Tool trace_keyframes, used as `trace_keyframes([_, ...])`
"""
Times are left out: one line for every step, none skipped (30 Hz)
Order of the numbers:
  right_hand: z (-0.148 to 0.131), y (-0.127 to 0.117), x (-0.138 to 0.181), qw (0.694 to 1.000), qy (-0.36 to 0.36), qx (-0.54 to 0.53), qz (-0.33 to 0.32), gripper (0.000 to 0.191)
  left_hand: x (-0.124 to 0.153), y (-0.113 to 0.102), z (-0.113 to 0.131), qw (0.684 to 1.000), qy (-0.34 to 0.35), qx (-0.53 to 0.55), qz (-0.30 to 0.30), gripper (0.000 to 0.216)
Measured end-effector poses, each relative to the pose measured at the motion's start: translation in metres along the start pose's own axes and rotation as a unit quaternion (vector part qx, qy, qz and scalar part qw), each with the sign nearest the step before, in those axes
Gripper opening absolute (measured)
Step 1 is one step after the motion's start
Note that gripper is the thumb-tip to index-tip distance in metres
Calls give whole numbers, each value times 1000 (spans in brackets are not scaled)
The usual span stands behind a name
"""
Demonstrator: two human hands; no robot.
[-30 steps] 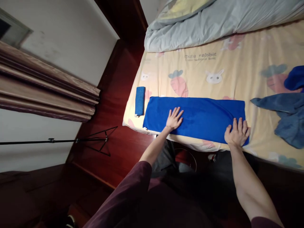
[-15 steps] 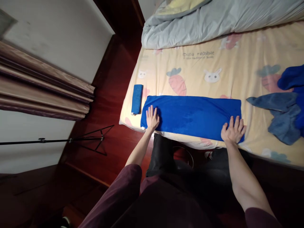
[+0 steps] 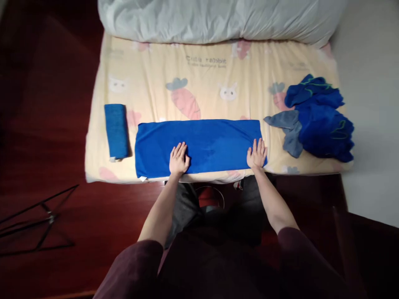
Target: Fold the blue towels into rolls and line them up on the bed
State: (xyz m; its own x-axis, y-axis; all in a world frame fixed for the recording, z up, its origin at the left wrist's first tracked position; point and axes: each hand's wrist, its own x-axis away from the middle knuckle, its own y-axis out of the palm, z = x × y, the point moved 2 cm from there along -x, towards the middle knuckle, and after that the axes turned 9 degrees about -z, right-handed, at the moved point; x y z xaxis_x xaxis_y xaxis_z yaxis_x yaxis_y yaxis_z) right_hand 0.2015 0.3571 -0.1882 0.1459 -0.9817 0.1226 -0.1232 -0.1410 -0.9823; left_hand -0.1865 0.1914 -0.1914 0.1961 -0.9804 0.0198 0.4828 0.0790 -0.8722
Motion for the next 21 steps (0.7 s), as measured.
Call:
trace_keyframes([0,-1,2,1000,-1,-4,-2,69,0,0,1,1000,2,6,6,64])
trace_keyframes([-1,-3,3,1000,-4,-10,-3,68,0,1,1,1000,3,12,12,64])
trace_keyframes([-1,-4,4,1000,-7,-18,-3,68,0,2,1,1000,3,19,16,64])
trace_keyframes([-1,-6,3,1000,-9,-26,-2,67,0,2,1,1000,3,25,19,64])
trace_keyframes([0,-8,0,999,-9,-37,2,66,0,3,1,999,2,31,20,64])
trace_keyframes([2,-11,-6,999,-4,-51,9,63,0,4,1,999,2,37,19,65])
trace_keyframes([5,-15,-15,997,6,-68,20,61,0,4,1,999,2,43,17,65])
trace_keyframes([8,-20,-28,995,19,-87,35,59,0,5,1,999,3,47,15,65])
trace_keyframes([12,-25,-45,993,33,-105,50,57,0,5,1,999,4,51,15,65])
trace_keyframes([16,-31,-64,990,44,-120,63,57,0,5,1,998,5,53,17,65])
trace_keyframes([20,-36,-85,988,46,-128,71,57,1,5,0,998,6,54,21,64])
trace_keyframes([24,-40,-107,989,40,-127,68,56,1,5,0,998,6,53,24,64])
trace_keyframes([28,-44,-128,991,24,-121,53,55,2,5,0,998,7,52,26,64])
trace_keyframes([31,-46,-148,993,0,-116,31,54,2,5,0,998,8,50,26,64])
trace_keyframes([34,-48,-165,994,-27,-110,9,52,2,5,-1,998,10,49,25,65])
trace_keyframes([37,-49,-180,993,-55,-105,-12,51,3,6,-1,998,12,49,24,65])
trace_keyframes([39,-50,-191,991,-79,-101,-31,48,3,6,-1,998,13,50,22,66])
trace_keyframes([41,-50,-201,989,-97,-97,-48,44,3,6,-1,998,13,52,20,67])
trace_keyframes([43,-50,-208,988,-108,-92,-63,39,3,6,-1,998,12,54,18,67])
trace_keyframes([45,-49,-214,987,-112,-87,-76,33,3,6,-1,998,9,57,17,68])
trace_keyframes([47,-48,-218,987,-110,-81,-84,28,3,6,-1,998,6,60,16,69])
